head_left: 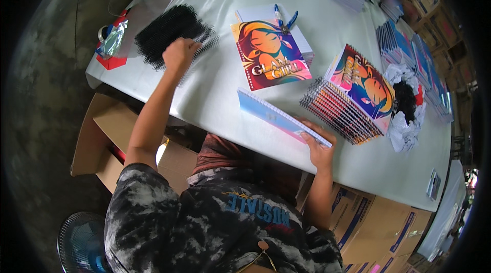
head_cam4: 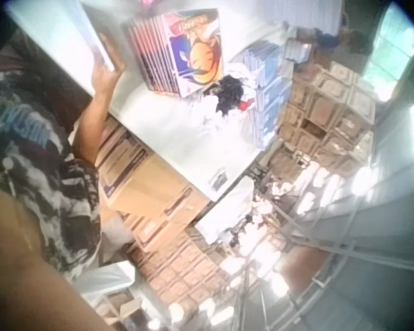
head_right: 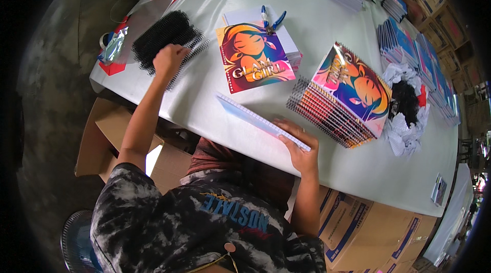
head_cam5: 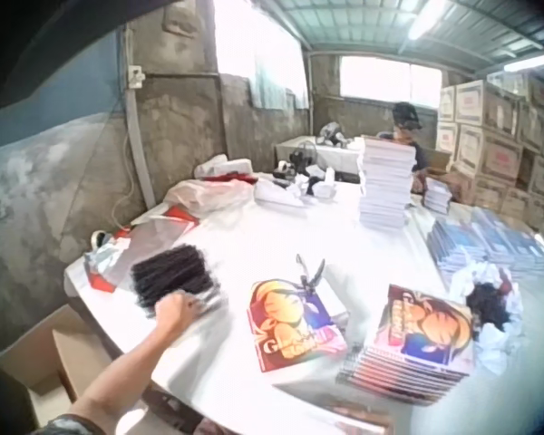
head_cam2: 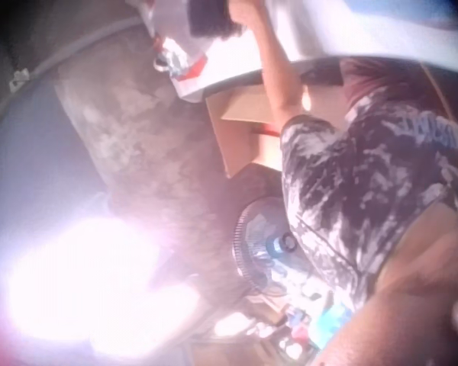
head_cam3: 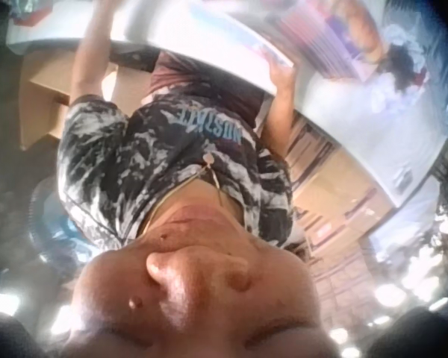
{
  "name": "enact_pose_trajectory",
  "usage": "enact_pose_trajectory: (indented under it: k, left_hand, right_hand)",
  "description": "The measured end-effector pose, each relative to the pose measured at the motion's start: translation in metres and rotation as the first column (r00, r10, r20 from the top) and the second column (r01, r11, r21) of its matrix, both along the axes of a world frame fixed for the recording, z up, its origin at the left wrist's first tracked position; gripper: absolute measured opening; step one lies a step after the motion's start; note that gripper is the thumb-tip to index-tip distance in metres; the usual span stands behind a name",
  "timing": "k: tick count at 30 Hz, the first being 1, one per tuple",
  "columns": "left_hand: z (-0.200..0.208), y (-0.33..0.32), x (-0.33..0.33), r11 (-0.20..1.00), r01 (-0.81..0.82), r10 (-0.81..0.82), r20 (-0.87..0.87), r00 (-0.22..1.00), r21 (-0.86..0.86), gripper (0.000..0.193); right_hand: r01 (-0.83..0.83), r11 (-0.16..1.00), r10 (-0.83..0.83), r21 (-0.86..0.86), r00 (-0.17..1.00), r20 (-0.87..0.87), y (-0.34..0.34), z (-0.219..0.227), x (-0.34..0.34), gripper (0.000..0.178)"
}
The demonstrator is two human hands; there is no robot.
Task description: The person repeatedly picks up spiral-bound notebooks and metal spiral coils, inserts the coils into the punched holes of the notebooks, and stacks the finished units. The person handles notebooks and coils one at a time, aligning the coil with the holes and pressing it into place before stacking the completed notebook.
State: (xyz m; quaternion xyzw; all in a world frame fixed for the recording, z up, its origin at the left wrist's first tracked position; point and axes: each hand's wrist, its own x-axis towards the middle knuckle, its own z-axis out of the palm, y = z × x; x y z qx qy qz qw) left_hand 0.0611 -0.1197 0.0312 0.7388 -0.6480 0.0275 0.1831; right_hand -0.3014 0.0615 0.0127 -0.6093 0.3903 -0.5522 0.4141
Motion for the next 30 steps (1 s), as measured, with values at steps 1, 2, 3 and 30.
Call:
enact_pose_trajectory:
  k: [1, 2, 3, 30]
  left_hand:
    - [0.005, -0.002, 0.008, 1.0, -0.008, 0.009, -0.035, 0.999, 0.026, 0.028]
    - [0.008, -0.005, 0.015, 0.999, -0.015, 0.019, -0.07, 0.997, 0.052, 0.029]
    - [0.013, -0.008, 0.017, 0.992, -0.028, 0.039, -0.094, 0.995, 0.119, 0.031]
    - [0.049, 0.087, -0.064, 0.681, 0.731, -0.44, -0.818, 0.371, -0.035, 0.041]
  right_hand:
    - [0.011, 0.999, -0.009, 0.041, 0.999, -0.044, 0.002, 0.004, -0.001, 0.021]
    - [0.008, 0.999, -0.007, 0.051, 1.0, -0.026, 0.003, 0.002, 0.0, 0.022]
    - [0.009, 0.998, -0.008, 0.059, 1.0, -0.013, 0.001, 0.0, -0.001, 0.022]
    - [0.09, 0.995, -0.093, 0.051, 0.995, 0.046, -0.002, -0.007, 0.0, 0.026]
